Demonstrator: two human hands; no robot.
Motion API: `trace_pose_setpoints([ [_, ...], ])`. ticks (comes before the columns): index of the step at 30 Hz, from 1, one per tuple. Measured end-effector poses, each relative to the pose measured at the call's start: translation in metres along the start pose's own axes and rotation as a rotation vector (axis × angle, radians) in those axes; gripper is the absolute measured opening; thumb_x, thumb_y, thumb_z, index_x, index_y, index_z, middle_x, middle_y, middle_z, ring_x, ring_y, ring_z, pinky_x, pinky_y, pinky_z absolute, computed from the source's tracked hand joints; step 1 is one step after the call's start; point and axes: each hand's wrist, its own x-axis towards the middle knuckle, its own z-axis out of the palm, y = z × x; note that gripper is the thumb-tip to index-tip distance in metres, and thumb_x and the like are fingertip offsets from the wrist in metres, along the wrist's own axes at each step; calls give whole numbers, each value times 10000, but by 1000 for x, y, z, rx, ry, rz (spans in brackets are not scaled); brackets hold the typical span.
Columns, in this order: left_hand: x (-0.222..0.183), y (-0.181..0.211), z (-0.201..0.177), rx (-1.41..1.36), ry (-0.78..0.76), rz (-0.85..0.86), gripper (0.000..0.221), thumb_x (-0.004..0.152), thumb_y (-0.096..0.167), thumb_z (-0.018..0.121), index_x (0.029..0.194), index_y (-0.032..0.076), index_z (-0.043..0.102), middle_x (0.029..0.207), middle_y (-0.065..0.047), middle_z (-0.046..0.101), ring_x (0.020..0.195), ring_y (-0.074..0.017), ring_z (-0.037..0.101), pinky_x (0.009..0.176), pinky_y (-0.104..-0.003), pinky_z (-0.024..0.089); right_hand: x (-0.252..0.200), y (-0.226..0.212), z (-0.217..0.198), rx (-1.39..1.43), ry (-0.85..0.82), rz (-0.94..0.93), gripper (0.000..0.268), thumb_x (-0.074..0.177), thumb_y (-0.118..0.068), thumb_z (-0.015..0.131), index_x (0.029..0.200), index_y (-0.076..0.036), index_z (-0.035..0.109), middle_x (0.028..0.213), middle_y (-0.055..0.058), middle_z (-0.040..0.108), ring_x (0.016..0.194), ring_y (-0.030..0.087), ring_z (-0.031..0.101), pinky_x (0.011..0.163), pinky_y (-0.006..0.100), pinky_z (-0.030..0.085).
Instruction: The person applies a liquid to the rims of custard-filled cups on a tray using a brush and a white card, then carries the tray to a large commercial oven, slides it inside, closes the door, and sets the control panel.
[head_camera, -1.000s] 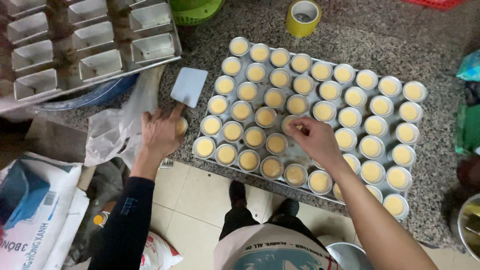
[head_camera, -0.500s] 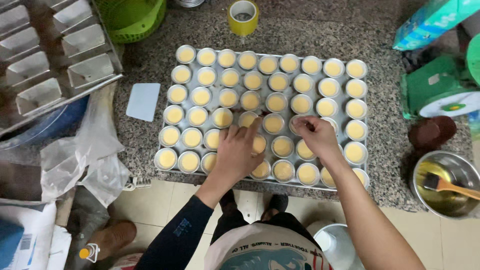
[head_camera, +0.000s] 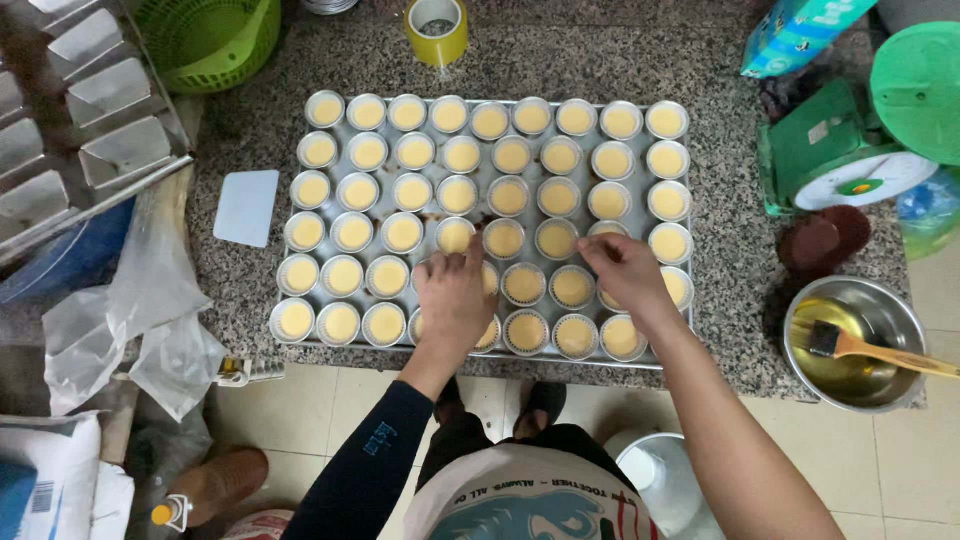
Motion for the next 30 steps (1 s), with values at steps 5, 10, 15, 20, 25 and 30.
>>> trace_pose_setpoints([
  [5,2,1,-7,38,42,1,989,675,413,860,1483,95,385,1123,-140,695,1193,-346,552,980,-516,341,1,0,-4,39,-12,-88,238,988,-220,671,1078,-14,748,893,-36,696,764,33,541,663,208,446],
  [10,0,0,-33,-7,74,13,730,800,332,778,1435,85,514,1138,-124,713,1139,-307,594,955,-486,367,-14,-15,-25,40,66,-51,220,979,-211,683,1070,-21,746,796,-54,635,685,22,512,580,205,412],
  [15,18,47,-41,-315,191,319,470,863,273,734,1272,54,657,1077,-129,737,1000,-317,671,870,-474,464,-50,-3,-76,127,287,-116,194,1015,-215,657,1057,-46,744,699,-79,515,594,9,398,496,198,313],
  [20,34,154,2,-728,-235,550,466,880,262,714,1286,44,645,998,-131,734,786,-320,716,719,-431,567,-106,64,-153,343,952,-345,180,1089,-204,644,1061,-66,531,843,-69,515,729,10,436,613,182,363],
  [25,33,271,69,-821,-375,511,538,922,322,719,1356,44,562,860,-100,768,762,-255,731,703,-393,574,-144,142,-240,173,1382,-152,367,1090,-308,682,1214,-68,434,917,24,494,802,79,470,681,223,427],
  [30,20,333,120,-965,-812,122,359,974,258,614,1252,51,522,783,-139,692,556,-241,679,464,-374,550,-132,180,-274,492,1062,213,514,1018,-488,610,1236,-43,473,933,82,589,751,167,517,618,311,431],
])
